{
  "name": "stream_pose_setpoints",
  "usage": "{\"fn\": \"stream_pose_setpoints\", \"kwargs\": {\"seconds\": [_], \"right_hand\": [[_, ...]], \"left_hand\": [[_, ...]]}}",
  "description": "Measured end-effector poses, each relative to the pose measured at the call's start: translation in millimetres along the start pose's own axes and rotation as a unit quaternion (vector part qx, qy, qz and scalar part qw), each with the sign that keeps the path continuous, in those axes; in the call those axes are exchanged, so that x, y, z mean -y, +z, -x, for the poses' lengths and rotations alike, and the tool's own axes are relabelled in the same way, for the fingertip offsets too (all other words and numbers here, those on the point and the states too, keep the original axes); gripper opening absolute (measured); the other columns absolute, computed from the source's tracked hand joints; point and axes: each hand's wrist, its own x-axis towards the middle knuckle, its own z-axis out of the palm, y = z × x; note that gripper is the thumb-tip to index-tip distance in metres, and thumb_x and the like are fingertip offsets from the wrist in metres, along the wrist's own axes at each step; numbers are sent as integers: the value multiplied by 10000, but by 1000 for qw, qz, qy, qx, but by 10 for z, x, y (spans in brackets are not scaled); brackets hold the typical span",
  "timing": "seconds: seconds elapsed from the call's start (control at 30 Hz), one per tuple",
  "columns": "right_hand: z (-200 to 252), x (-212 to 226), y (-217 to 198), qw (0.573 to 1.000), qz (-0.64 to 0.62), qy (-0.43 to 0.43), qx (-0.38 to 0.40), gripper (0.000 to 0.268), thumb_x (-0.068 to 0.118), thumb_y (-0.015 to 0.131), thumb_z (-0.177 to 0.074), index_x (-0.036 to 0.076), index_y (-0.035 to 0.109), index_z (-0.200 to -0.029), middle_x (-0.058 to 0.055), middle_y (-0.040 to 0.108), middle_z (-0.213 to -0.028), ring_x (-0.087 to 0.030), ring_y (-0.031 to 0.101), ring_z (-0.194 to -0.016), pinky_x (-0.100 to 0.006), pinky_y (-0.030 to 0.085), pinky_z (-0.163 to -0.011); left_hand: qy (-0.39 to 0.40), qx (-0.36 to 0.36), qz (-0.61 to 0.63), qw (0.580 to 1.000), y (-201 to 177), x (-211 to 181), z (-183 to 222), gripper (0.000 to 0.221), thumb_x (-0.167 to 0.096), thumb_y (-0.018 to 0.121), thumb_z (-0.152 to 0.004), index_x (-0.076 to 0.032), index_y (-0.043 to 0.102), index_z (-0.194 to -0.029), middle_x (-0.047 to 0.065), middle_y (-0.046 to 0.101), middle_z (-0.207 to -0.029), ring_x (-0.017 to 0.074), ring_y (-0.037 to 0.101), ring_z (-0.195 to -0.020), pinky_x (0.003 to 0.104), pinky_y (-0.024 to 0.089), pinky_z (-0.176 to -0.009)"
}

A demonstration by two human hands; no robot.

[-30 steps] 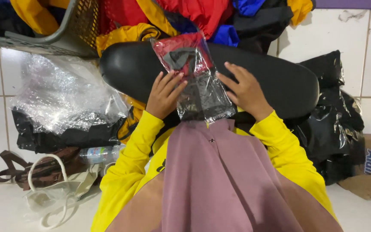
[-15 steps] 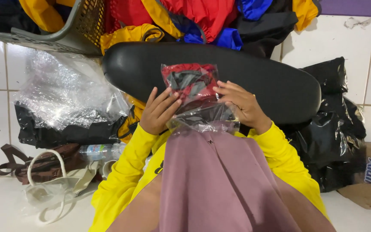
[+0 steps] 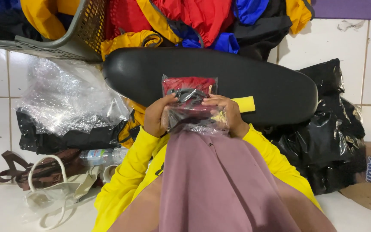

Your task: A person at a packing station folds a red fabric cover, places it into a clear plastic bag, then into a black mailer bag, and subsequently uses scissors to trim the edges of a blue fabric cover.

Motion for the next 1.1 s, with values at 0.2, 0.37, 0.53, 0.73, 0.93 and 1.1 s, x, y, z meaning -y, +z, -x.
{"fn": "stream_pose_setpoints", "kwargs": {"seconds": [0.2,0.37,0.53,0.73,0.93,1.1], "right_hand": [[142,-175,178,961,245,121,-41,112,189,546,-1013,100,492,-971,-184,593,-596,-437,648,-560,-449,546,-548],[-66,-259,220,946,184,267,-8,133,212,491,-1056,92,448,-1017,-170,633,-588,-420,666,-606,-522,507,-613],[-159,-524,262,923,185,337,18,272,338,549,-1064,87,446,-1078,-294,680,-805,-545,672,-832,-631,489,-692],[-154,-621,314,909,219,355,21,253,368,603,-1034,137,502,-1041,-242,694,-808,-510,692,-868,-586,528,-751],[-293,-293,223,895,197,399,30,298,425,605,-1018,153,521,-1105,-231,718,-891,-496,688,-939,-581,528,-787],[-393,30,28,898,258,356,7,347,554,676,-944,237,555,-1018,-155,725,-852,-422,708,-920,-521,540,-798]], "left_hand": [[-126,-9,-23,992,26,-232,-48,440,-148,354,-1077,-103,575,-1456,212,734,-1168,430,693,-1072,521,552,-917],[-241,-13,-53,969,64,-89,-183,351,-115,388,-1080,-27,597,-1348,295,708,-1174,530,655,-1089,603,527,-949],[-306,11,-144,941,-24,-62,-272,299,-209,497,-1083,-65,713,-1232,216,756,-1103,452,708,-1031,550,563,-912],[-176,-15,-171,969,-109,-146,-299,428,-310,712,-974,-100,659,-1343,226,532,-1395,395,671,-1049,411,614,-841],[-267,92,-136,950,76,104,-250,964,-519,1010,-544,-116,633,-1335,207,567,-1314,476,623,-1149,505,480,-1023],[-289,48,201,935,144,378,-226,354,5,829,-812,-105,700,-1123,55,536,-1160,170,657,-990,305,566,-908]]}}
